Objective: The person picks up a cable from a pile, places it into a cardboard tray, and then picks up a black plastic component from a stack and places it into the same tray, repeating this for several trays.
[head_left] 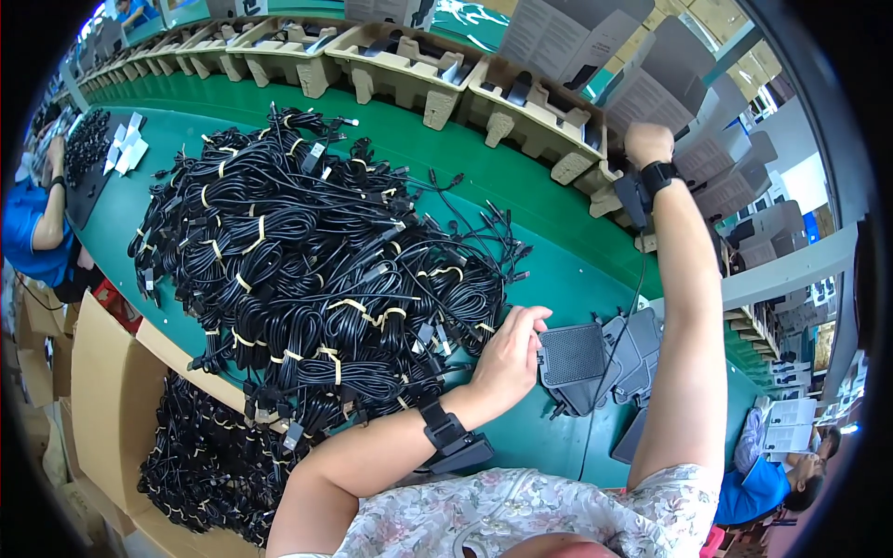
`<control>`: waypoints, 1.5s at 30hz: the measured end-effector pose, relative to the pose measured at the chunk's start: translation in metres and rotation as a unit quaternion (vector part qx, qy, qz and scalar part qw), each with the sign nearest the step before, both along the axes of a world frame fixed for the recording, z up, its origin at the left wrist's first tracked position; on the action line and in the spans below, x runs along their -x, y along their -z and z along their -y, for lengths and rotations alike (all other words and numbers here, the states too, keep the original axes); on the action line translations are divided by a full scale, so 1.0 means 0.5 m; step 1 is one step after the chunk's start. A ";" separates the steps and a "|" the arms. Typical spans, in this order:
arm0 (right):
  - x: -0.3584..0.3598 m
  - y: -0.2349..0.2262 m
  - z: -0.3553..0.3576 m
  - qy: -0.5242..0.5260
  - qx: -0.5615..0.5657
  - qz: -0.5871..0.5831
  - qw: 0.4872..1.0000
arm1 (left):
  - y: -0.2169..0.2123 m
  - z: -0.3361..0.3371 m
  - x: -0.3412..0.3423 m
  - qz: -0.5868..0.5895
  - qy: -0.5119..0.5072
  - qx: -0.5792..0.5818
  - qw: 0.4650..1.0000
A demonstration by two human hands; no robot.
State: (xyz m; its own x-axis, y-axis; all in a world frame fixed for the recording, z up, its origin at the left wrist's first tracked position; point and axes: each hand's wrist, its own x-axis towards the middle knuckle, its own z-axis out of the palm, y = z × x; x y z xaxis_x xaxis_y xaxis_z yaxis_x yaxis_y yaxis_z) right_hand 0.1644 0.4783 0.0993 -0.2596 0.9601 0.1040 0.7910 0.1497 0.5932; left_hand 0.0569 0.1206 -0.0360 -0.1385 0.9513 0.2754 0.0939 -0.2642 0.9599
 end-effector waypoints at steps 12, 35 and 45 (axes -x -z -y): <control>0.007 0.097 -0.046 0.067 -0.030 -0.339 0.938 | -0.004 -0.005 -0.004 -0.013 0.014 0.004 1.000; -0.084 0.108 -0.031 -0.104 -0.024 -0.303 0.947 | -0.002 -0.008 0.007 -0.059 0.012 -0.015 0.998; -0.089 0.040 0.367 -0.293 0.099 -0.212 0.927 | -0.009 -0.004 0.009 -0.118 -0.005 -0.031 0.993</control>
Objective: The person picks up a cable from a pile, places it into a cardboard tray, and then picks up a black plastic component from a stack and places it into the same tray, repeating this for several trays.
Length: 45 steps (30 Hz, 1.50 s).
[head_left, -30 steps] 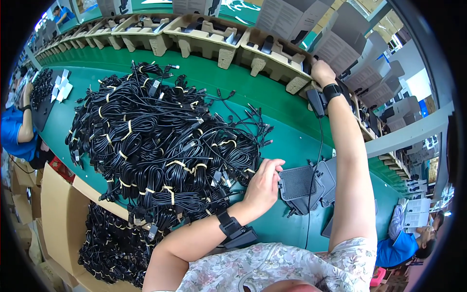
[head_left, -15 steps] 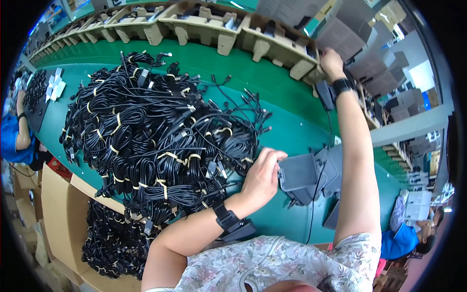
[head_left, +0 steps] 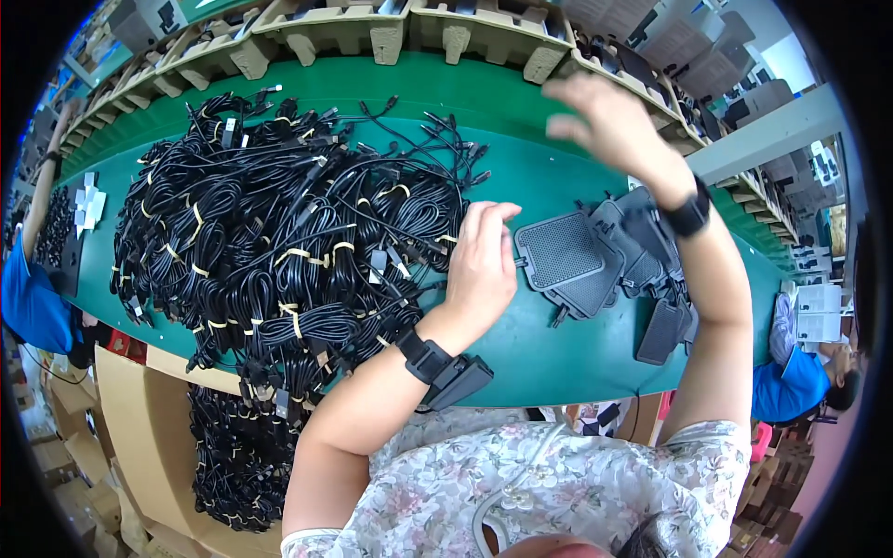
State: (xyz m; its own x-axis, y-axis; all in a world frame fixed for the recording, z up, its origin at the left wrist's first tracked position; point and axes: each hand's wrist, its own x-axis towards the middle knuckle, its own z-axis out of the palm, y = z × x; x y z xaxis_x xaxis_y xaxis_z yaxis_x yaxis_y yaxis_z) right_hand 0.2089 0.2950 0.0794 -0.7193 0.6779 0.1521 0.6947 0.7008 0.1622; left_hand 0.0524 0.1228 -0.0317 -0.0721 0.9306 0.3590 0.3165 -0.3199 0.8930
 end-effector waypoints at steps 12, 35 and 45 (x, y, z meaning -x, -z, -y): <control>-0.067 0.058 0.216 -0.015 0.189 0.004 0.982 | -0.014 0.013 0.008 -0.246 0.101 -0.041 0.963; 0.073 -0.016 -0.028 -0.046 0.346 -0.434 0.830 | -0.021 -0.022 0.035 0.514 0.089 0.158 0.838; -0.009 -0.091 -0.422 0.194 0.013 -0.251 0.948 | 0.003 -0.020 0.012 0.396 0.072 0.153 0.902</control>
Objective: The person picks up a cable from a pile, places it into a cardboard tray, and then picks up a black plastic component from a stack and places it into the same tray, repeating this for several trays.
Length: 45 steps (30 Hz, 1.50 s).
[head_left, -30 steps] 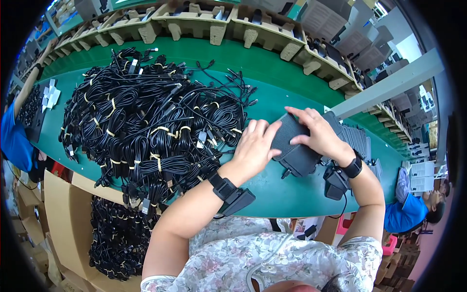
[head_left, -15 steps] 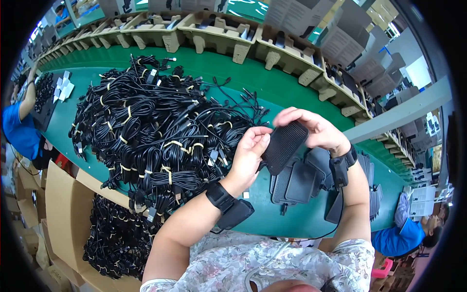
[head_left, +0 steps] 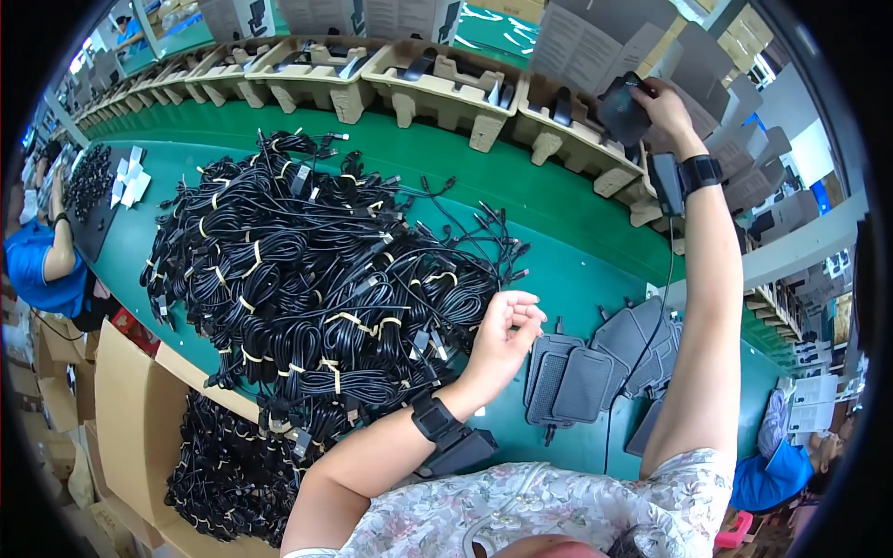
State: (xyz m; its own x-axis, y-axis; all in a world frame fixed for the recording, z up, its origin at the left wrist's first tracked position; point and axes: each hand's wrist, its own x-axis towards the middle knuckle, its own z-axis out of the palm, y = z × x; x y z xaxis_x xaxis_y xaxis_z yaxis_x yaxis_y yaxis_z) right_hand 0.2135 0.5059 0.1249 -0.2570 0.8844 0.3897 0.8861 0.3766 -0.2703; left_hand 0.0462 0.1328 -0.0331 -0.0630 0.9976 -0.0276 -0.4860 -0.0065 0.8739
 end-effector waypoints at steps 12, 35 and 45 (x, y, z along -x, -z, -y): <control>-0.073 0.144 -0.140 -0.094 -0.015 0.081 0.992 | -0.002 0.002 -0.018 -0.061 -0.025 -0.009 0.998; 0.718 0.081 0.651 -0.516 -0.269 0.060 0.811 | 0.031 -0.005 -0.028 -0.176 -0.058 -0.196 0.963; 0.542 0.032 0.672 -0.487 -0.046 0.100 0.867 | 0.144 -0.031 -0.051 -0.200 -0.101 -0.277 0.935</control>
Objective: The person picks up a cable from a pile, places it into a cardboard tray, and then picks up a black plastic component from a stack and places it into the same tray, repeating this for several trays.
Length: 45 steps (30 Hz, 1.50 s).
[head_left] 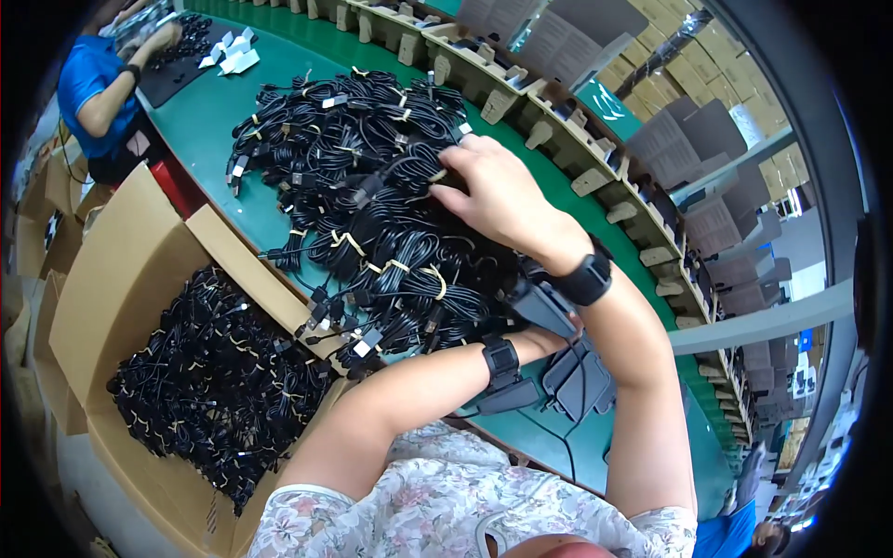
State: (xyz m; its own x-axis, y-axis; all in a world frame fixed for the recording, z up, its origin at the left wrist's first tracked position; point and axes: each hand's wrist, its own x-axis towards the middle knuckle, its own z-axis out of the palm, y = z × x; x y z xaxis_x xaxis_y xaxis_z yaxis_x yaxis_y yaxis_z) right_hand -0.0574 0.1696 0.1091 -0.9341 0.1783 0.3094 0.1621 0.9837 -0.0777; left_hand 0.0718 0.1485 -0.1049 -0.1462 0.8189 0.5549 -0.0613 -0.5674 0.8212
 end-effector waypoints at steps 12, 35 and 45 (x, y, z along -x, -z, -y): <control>-0.344 0.011 -0.045 0.117 0.639 -0.237 0.722 | -0.215 0.056 0.078 0.257 0.250 0.199 0.912; -0.490 -0.058 -0.300 0.309 -0.177 -0.085 0.930 | -0.127 0.043 0.039 -0.116 -0.047 0.147 0.981; -0.422 -0.018 -0.585 0.390 -0.372 0.205 0.817 | -0.148 0.054 0.048 -0.210 -0.062 0.149 0.964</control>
